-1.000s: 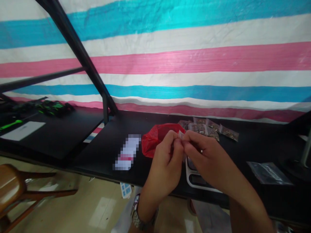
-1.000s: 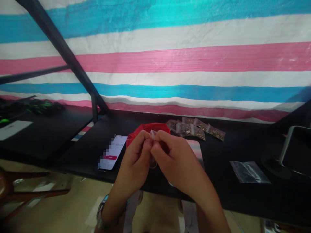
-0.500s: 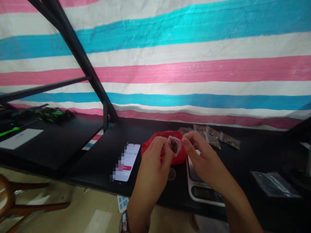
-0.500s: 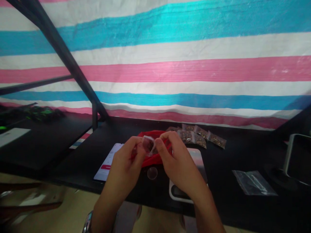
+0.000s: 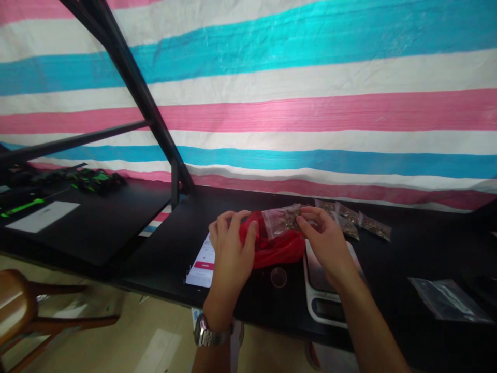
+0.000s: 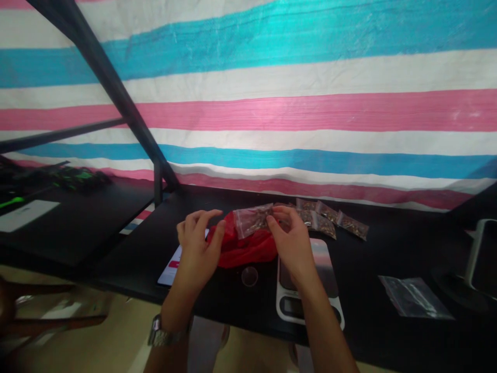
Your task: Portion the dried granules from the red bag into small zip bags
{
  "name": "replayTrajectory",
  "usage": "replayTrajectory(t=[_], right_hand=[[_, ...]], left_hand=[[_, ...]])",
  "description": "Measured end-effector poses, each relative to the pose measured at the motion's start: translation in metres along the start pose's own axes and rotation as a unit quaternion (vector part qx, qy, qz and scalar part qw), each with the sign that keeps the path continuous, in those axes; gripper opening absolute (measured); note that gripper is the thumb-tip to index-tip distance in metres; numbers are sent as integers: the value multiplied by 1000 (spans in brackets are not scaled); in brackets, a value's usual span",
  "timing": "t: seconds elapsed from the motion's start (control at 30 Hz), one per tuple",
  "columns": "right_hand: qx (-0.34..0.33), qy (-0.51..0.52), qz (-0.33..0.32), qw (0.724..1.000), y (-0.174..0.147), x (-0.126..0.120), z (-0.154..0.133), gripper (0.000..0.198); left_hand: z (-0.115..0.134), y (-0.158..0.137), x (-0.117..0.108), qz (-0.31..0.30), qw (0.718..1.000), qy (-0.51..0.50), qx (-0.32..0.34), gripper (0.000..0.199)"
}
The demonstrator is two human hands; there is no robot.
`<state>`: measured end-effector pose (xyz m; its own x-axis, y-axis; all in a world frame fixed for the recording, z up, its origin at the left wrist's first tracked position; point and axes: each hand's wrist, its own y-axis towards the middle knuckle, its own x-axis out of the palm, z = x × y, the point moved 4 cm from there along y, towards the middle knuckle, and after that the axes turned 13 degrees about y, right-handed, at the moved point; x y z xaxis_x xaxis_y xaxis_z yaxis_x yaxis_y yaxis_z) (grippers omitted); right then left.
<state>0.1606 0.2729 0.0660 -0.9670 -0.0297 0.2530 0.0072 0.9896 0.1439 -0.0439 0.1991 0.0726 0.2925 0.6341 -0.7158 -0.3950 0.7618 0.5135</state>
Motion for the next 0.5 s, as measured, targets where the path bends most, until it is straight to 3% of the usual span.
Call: replayTrajectory(t=[0.07,0.17,0.33,0.4,0.5], right_hand=[[-54,-74,15,996,0,0,1,39],[-104,-173,-8,979,-5,7,1,30],[-123,-254,-78,956,-15,24,0,20],[-132,-256,-78,954,-16,26,-2,20],[-151,-250,-75,954,-15,27,-5,21]], left_hand=[[-13,-1,11,-36,998,43,-31,38],[-28,-1,24,-106,993,-2,-56,26],[-33,0,21,-59,993,-46,-90,22],[-27,-3,19,-54,995,-46,-67,25],[-19,-10,21,-69,997,-15,-11,48]])
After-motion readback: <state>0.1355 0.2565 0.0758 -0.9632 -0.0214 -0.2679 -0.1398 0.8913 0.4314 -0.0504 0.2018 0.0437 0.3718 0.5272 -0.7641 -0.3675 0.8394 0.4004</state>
